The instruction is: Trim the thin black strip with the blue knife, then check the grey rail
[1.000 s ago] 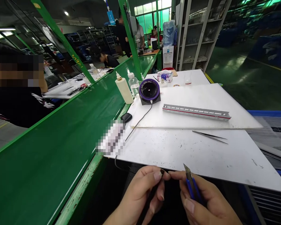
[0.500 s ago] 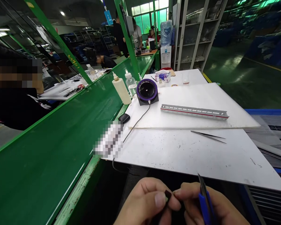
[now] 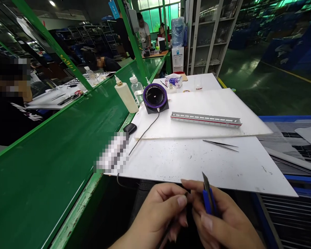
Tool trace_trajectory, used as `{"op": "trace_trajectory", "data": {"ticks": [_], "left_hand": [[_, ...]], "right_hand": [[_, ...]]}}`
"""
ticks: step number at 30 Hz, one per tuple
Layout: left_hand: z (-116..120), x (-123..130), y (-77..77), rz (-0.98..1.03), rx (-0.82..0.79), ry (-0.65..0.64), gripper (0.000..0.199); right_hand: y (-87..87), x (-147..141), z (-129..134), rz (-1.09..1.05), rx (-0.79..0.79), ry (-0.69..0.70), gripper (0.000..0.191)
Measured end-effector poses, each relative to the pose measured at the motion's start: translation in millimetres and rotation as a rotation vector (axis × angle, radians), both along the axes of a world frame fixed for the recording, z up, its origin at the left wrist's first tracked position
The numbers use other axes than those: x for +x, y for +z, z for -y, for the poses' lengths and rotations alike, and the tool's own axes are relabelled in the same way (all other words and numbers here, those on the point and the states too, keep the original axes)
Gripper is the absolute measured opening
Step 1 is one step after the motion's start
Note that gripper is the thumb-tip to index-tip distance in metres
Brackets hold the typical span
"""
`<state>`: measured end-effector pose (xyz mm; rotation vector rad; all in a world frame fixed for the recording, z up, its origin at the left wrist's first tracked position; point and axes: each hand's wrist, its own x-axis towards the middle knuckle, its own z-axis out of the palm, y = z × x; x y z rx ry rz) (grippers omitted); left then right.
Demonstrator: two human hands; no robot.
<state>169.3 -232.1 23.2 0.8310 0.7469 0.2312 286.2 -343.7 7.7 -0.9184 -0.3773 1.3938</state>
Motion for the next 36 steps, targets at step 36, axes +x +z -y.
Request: {"op": "trace_trajectory", "data": {"ticks": [36], "left_hand": [[-26, -1, -65.2, -0.235, 0.202, 0.049, 0.028]], "right_hand": [[-20.7, 28, -27, 1.182, -0.213, 0.073, 0.032]]}}
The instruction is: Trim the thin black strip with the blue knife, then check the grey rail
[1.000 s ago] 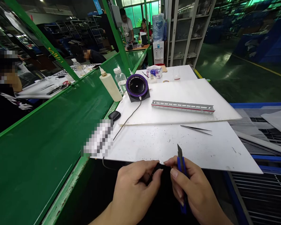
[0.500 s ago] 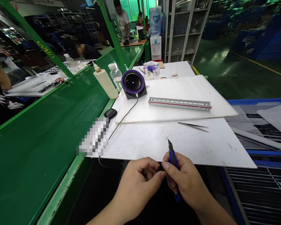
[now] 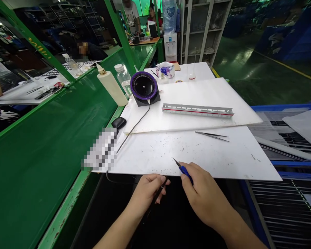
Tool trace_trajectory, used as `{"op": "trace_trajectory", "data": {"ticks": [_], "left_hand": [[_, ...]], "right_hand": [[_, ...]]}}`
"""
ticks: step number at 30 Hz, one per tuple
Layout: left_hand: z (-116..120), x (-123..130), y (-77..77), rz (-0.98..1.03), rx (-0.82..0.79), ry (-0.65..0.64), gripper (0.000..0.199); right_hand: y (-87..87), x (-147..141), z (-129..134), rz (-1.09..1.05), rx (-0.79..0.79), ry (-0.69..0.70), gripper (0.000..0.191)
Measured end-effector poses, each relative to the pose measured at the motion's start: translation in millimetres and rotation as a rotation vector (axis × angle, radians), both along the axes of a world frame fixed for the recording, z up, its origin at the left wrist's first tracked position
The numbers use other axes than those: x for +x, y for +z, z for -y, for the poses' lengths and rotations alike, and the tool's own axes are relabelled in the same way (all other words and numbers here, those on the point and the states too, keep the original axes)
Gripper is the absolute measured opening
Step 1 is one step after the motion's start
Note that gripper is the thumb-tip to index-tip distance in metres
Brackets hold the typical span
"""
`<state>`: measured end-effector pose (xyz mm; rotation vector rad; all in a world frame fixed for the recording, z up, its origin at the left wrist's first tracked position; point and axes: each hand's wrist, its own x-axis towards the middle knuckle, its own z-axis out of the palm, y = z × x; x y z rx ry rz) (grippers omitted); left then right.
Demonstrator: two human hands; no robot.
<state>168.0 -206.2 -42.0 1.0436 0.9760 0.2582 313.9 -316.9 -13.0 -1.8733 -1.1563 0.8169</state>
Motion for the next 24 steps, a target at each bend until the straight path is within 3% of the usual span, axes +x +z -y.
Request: {"op": "trace_trajectory", "data": {"ticks": [3, 8, 14, 18, 24], "left_hand": [[-4, -3, -8.7, -0.012, -0.098, 0.039, 0.026], [7, 0, -11.5, 0.062, -0.392, 0.232, 0.023], [10, 0, -0.2, 0.099, -0.302, 0.156, 0.027], [3, 0, 5.6, 0.115, -0.405, 0.123, 0.028], [1, 0, -3.8, 0.078, -0.295, 0.030, 0.027]], "right_hand": [[-6.2, 3, 2, 0.121, -0.076, 0.085, 0.046], [-14.1, 6, 1, 0.170, -0.040, 0.112, 0.046], [-18.2, 6, 3, 0.099, 0.071, 0.059, 0.043], [-18.1, 9, 5, 0.065, 0.091, 0.101, 0.045], [-18.3, 14, 8, 0.092, 0.022, 0.168, 0.048]]}}
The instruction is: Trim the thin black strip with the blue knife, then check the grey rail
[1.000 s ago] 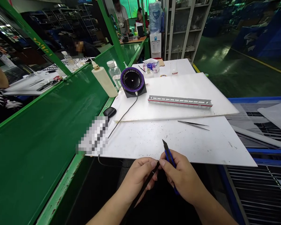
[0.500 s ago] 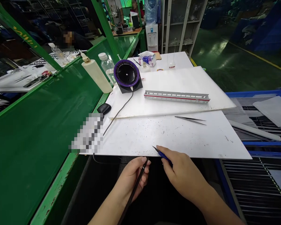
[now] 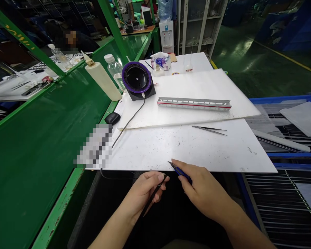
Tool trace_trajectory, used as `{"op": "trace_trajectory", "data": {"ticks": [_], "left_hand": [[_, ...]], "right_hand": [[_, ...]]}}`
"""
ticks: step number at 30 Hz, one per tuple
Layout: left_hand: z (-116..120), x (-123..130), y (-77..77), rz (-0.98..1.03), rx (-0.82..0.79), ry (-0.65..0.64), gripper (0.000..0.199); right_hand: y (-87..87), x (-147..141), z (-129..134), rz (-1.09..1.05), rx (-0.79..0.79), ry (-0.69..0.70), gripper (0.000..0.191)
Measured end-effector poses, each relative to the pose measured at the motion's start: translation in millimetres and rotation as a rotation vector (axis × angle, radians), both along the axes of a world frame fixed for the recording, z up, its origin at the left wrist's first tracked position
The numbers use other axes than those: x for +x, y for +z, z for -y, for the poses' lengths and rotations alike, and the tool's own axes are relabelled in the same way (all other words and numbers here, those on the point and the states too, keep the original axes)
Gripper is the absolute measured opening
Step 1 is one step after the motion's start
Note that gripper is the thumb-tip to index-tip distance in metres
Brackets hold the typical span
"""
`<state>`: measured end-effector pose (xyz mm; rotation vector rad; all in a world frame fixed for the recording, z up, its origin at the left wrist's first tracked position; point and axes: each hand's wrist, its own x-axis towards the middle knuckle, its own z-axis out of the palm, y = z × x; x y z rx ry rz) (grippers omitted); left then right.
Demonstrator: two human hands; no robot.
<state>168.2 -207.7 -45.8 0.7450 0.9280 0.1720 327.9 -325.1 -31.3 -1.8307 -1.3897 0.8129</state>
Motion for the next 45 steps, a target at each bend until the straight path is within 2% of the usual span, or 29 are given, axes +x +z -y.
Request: {"op": "trace_trajectory", "data": {"ticks": [3, 7, 12, 21, 31, 45], "left_hand": [[1, -2, -11.8, -0.037, 0.057, -0.010, 0.028], [3, -5, -25.6, -0.092, 0.137, 0.062, 0.027], [4, -4, -33.2, -0.093, 0.119, 0.141, 0.028], [3, 3, -30.5, -0.134, 0.085, 0.189, 0.027], [3, 5, -26.8, -0.143, 0.114, 0.171, 0.028], [5, 3, -31.5, -0.148, 0.140, 0.173, 0.026]], "right_hand": [[-0.6, 1, 1, 0.007, -0.025, 0.033, 0.046], [-3.2, -1, 1, 0.060, -0.048, 0.055, 0.047], [-4.9, -4, -1, 0.104, -0.086, 0.098, 0.050], [-3.3, -2, -5, 0.138, -0.096, 0.117, 0.050], [-2.6, -4, -8, 0.136, -0.093, 0.127, 0.050], [-2.7, -5, -8, 0.204, -0.116, 0.156, 0.053]]}}
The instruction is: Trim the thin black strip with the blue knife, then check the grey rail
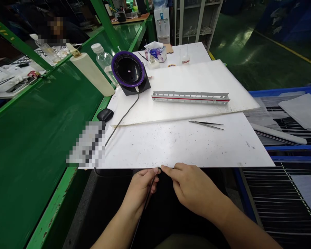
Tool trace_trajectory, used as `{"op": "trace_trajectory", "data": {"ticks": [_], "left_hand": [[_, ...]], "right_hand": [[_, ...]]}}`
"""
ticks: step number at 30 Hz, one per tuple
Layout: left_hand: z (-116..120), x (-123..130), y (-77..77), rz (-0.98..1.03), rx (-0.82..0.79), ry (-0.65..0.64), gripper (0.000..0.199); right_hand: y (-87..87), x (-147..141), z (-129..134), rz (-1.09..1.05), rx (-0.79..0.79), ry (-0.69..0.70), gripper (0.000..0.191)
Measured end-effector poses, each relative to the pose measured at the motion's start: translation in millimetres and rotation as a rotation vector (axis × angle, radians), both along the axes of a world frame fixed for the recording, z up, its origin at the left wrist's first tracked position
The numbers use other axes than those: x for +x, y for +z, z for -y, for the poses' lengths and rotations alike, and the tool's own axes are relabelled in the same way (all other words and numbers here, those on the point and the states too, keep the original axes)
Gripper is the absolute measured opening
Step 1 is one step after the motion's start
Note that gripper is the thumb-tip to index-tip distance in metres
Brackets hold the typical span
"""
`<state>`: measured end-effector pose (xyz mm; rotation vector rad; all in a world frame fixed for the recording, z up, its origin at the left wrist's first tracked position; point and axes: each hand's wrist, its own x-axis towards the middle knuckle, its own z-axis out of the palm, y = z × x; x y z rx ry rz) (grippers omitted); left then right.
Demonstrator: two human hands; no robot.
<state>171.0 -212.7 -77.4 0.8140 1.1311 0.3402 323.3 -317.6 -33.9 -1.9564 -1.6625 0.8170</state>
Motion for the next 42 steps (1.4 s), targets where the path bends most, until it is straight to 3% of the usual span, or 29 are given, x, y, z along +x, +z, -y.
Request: {"op": "trace_trajectory", "data": {"ticks": [6, 13, 19, 25, 36, 38, 42], "left_hand": [[0, -1, -2.1, 0.011, 0.020, -0.003, 0.025], [0, -1, -2.7, 0.014, 0.018, 0.000, 0.025], [0, 4, 7.2, -0.012, -0.021, 0.014, 0.027], [0, 2, 2.0, 0.014, -0.005, 0.017, 0.026], [0, 3, 2.5, 0.018, -0.011, 0.021, 0.029], [-1, 2, 3.3, 0.024, -0.039, 0.034, 0.029], [0, -3, 12.4, 0.071, -0.171, 0.046, 0.028]], "right_hand": [[-0.2, -1, 0, 0.004, 0.013, -0.002, 0.053], [-1.6, -8, 1, 0.150, 0.022, 0.015, 0.054], [-2.7, -5, 0, 0.001, 0.024, -0.051, 0.052], [-0.3, -4, 1, -0.033, 0.013, -0.043, 0.053], [-3.6, -16, 1, 0.214, -0.018, 0.002, 0.055], [-5.9, -16, 3, 0.152, -0.015, -0.040, 0.055], [-2.4, -12, 9, -0.204, 0.117, -0.200, 0.049]]}}
